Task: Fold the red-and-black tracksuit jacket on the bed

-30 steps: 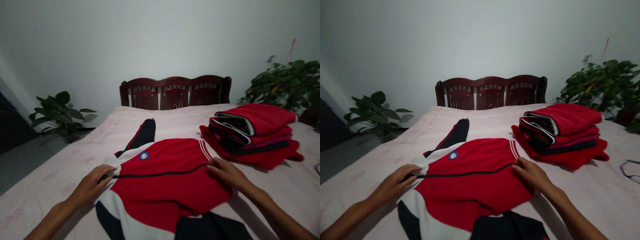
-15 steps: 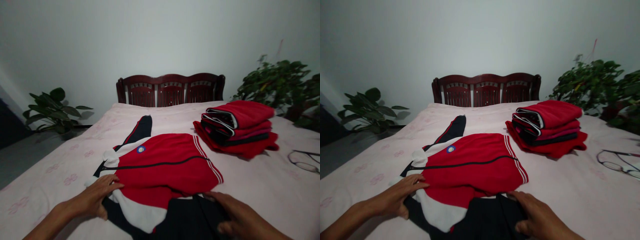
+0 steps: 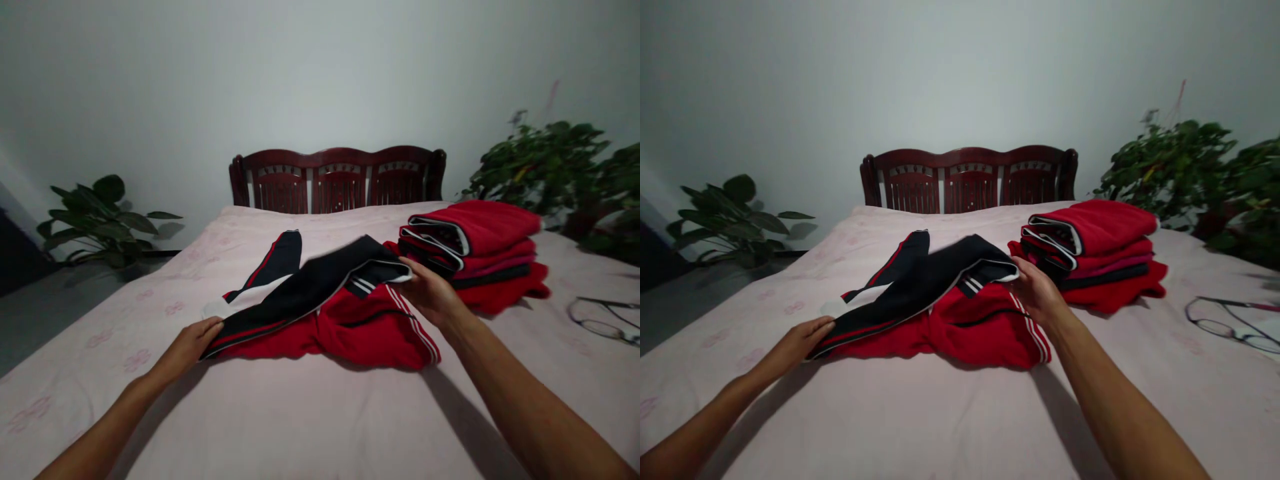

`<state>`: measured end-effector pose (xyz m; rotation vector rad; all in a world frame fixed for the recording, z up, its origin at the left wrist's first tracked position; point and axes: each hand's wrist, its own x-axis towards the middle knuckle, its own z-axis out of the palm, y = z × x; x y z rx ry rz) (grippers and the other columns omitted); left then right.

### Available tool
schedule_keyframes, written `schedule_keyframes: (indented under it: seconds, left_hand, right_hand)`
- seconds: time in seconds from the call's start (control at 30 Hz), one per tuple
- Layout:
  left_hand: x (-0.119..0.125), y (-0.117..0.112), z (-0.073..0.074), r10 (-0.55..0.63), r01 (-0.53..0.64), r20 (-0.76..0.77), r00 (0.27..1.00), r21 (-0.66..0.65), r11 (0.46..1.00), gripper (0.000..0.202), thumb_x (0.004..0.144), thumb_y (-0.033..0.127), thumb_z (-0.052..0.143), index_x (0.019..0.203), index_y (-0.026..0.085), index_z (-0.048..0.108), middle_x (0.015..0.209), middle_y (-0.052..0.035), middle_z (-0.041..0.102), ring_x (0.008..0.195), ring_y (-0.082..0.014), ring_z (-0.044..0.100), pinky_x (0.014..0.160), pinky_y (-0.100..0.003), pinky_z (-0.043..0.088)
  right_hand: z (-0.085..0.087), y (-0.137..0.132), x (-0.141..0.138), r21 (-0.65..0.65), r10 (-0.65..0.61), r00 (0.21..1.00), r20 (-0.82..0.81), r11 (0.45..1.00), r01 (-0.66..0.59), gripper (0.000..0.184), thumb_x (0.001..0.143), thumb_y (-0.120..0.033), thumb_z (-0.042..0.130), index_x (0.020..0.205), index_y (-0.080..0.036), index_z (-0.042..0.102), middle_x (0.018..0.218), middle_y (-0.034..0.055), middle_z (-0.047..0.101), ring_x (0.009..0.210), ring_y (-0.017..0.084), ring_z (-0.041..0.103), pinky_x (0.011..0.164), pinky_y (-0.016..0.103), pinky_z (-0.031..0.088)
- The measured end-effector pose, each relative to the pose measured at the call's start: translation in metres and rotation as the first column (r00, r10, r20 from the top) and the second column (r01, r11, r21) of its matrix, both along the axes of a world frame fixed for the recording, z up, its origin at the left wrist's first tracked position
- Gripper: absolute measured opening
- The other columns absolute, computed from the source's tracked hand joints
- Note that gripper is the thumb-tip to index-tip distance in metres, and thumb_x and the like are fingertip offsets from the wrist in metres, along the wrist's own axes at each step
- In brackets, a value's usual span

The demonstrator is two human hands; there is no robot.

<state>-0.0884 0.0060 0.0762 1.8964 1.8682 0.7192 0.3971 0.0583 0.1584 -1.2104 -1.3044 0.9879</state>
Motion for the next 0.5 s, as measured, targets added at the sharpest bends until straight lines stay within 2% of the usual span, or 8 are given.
schedule_keyframes:
  seconds: [0.07, 0.17, 0.23, 0.33, 0.4, 0.5]
  left_hand:
    - [-0.003, 0.011, -0.003, 0.045, -0.045, -0.014, 0.999, -0.013, 0.999, 0.044, 0.086, 0.056, 0.042, 0.087, 0.023, 0.070, 0.091, -0.0016, 0.075, 0.089, -0.0232, 0.067, 0.084, -0.030, 0.051]
    - [-0.009, 0.012, -0.009, 0.053, -0.057, -0.061, 0.997, -0.058, 0.997, 0.045, 0.087, 0.057, 0.039, 0.084, 0.025, 0.071, 0.093, -0.0020, 0.076, 0.090, -0.0235, 0.068, 0.082, -0.030, 0.050]
    - [-0.009, 0.007, -0.011, 0.041, -0.053, -0.124, 0.991, -0.101, 0.993, 0.046, 0.086, 0.060, 0.042, 0.096, 0.027, 0.073, 0.101, -0.0031, 0.076, 0.095, -0.0249, 0.069, 0.083, -0.030, 0.050]
    - [0.001, -0.002, -0.010, 0.072, -0.112, -0.302, 0.951, -0.117, 0.987, 0.054, 0.080, 0.064, 0.051, 0.116, 0.027, 0.069, 0.115, -0.0062, 0.073, 0.102, -0.0300, 0.067, 0.080, -0.033, 0.049]
    - [0.013, -0.006, -0.009, 0.094, -0.144, -0.419, 0.903, -0.088, 0.986, 0.050, 0.082, 0.060, 0.051, 0.116, 0.027, 0.067, 0.114, -0.0076, 0.072, 0.100, -0.0320, 0.067, 0.074, -0.034, 0.048]
    - [0.027, -0.009, -0.009, 0.118, -0.143, -0.443, 0.889, -0.024, 0.989, 0.040, 0.090, 0.049, 0.041, 0.109, 0.026, 0.068, 0.105, -0.0078, 0.074, 0.095, -0.0304, 0.068, 0.070, -0.033, 0.045]
  right_hand:
    - [-0.023, 0.001, 0.002, 0.039, -0.132, 0.991, 0.012, 0.991, 0.132, 0.041, 0.080, -0.046, 0.057, 0.113, -0.021, 0.061, 0.112, 0.0117, 0.070, 0.098, 0.024, 0.068, 0.086, 0.039, 0.057]
    - [-0.067, -0.032, 0.016, 0.153, -0.260, 0.933, 0.249, 0.962, 0.227, 0.036, 0.080, -0.041, 0.060, 0.109, -0.021, 0.062, 0.111, 0.0111, 0.070, 0.102, 0.026, 0.067, 0.092, 0.042, 0.053]
    - [-0.092, -0.064, 0.026, 0.291, -0.267, 0.842, 0.469, 0.947, 0.139, 0.027, 0.085, -0.040, 0.056, 0.106, -0.024, 0.064, 0.107, 0.0095, 0.070, 0.100, 0.026, 0.066, 0.092, 0.043, 0.052]
    - [-0.117, -0.099, 0.035, 0.398, -0.250, 0.613, 0.749, 0.910, -0.115, 0.030, 0.085, -0.033, 0.058, 0.114, -0.028, 0.063, 0.109, 0.0083, 0.070, 0.102, 0.028, 0.063, 0.092, 0.045, 0.050]
    - [-0.127, -0.104, 0.035, 0.405, -0.270, 0.465, 0.843, 0.888, -0.219, 0.040, 0.085, -0.028, 0.058, 0.125, -0.028, 0.059, 0.115, 0.0086, 0.068, 0.106, 0.028, 0.062, 0.094, 0.047, 0.049]
    - [-0.135, -0.087, 0.027, 0.431, -0.341, 0.332, 0.880, 0.867, -0.251, 0.042, 0.087, -0.022, 0.053, 0.129, -0.023, 0.059, 0.116, 0.0106, 0.068, 0.105, 0.028, 0.062, 0.092, 0.045, 0.049]
